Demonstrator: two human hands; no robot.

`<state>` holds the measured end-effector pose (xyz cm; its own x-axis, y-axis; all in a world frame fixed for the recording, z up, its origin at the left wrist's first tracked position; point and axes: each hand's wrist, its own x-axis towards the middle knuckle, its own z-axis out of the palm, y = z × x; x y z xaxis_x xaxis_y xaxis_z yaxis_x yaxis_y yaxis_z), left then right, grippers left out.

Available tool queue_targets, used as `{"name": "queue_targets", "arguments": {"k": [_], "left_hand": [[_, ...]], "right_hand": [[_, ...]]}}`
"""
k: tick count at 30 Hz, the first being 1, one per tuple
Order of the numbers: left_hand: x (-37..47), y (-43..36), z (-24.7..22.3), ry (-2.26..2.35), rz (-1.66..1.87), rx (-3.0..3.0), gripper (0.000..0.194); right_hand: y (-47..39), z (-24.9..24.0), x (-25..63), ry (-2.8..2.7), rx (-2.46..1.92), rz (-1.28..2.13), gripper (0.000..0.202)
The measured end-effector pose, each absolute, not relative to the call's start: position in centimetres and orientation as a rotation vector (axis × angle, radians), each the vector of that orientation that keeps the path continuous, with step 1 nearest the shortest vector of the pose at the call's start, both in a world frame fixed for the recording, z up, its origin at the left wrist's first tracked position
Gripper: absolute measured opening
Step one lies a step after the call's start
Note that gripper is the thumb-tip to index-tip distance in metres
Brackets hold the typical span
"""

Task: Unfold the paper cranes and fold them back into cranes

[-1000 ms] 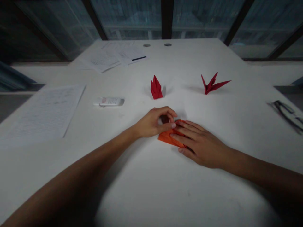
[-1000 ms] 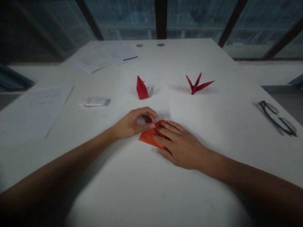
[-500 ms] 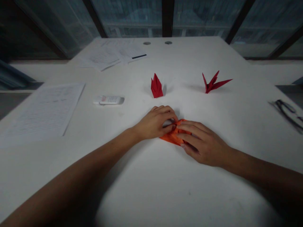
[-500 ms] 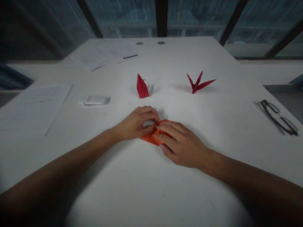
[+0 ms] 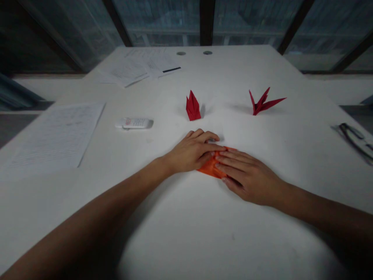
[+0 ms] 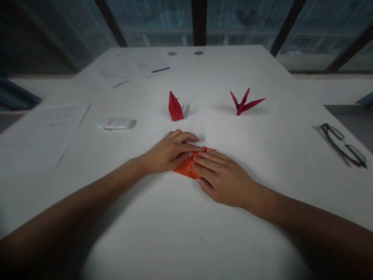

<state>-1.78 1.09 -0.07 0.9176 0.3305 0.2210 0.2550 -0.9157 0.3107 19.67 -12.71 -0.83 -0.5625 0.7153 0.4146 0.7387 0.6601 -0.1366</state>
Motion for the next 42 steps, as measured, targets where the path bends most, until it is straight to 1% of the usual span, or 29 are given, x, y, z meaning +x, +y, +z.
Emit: {"name": "queue_targets", "arguments": {"k": [9,14,19,20,23,25,30,34,37,40,42], "left_hand": [[-1.7,0.8,0.0,0.488,0.352,2.809,0.038],[-1.7,0.9,-0.1,0.485,0.348,2.801,0.042],[-1.7,1.0,-0.1,0.484,0.365,2.782,0.039],[-1.7,1.0,-0.1,0.476,0.367,2.78,0.041],[-1.8,1.1,0.0,0.442,0.361,2.778,0.055],[-1.9,1.1,0.0,0.432,0.366,2.773,0.057],[-1.8,1.5,-0.1,0.394,0.468,2.724,0.048],[-1.5,1.8,-0.2,0.372,0.561,2.639,0.036],[-1.4,1.8,-0.1,0.387,0.583,2.596,0.032],[-1.4,1.8,-0.1,0.424,0.56,2.588,0.029],[-1.5,1.8,-0.1,0.47,0.555,2.574,0.033]], "right_hand": [[-13.6,-0.7,19.2,-2.507,-1.152,-0.231,0.038],[-14.3,-0.5,18.9,-2.524,-1.12,-0.207,0.038],[-15.3,-0.2,18.4,-2.537,-1.111,-0.183,0.034],[-15.5,-0.3,18.4,-2.536,-1.115,-0.182,0.034],[-15.7,-0.5,18.3,-2.513,-1.126,-0.151,0.035],[-15.7,-0.5,18.4,-2.464,-1.117,-0.088,0.032],[-15.1,-0.3,18.9,-2.241,-1.119,0.064,0.029],[-14.0,-0.2,19.5,-2.175,-1.29,0.065,0.022],[-13.3,-0.4,19.8,-2.215,-1.403,0.105,0.021],[-13.2,-0.6,19.9,-2.245,-1.441,0.107,0.027],[-13.3,-0.6,19.9,-2.254,-1.415,0.077,0.036]]}}
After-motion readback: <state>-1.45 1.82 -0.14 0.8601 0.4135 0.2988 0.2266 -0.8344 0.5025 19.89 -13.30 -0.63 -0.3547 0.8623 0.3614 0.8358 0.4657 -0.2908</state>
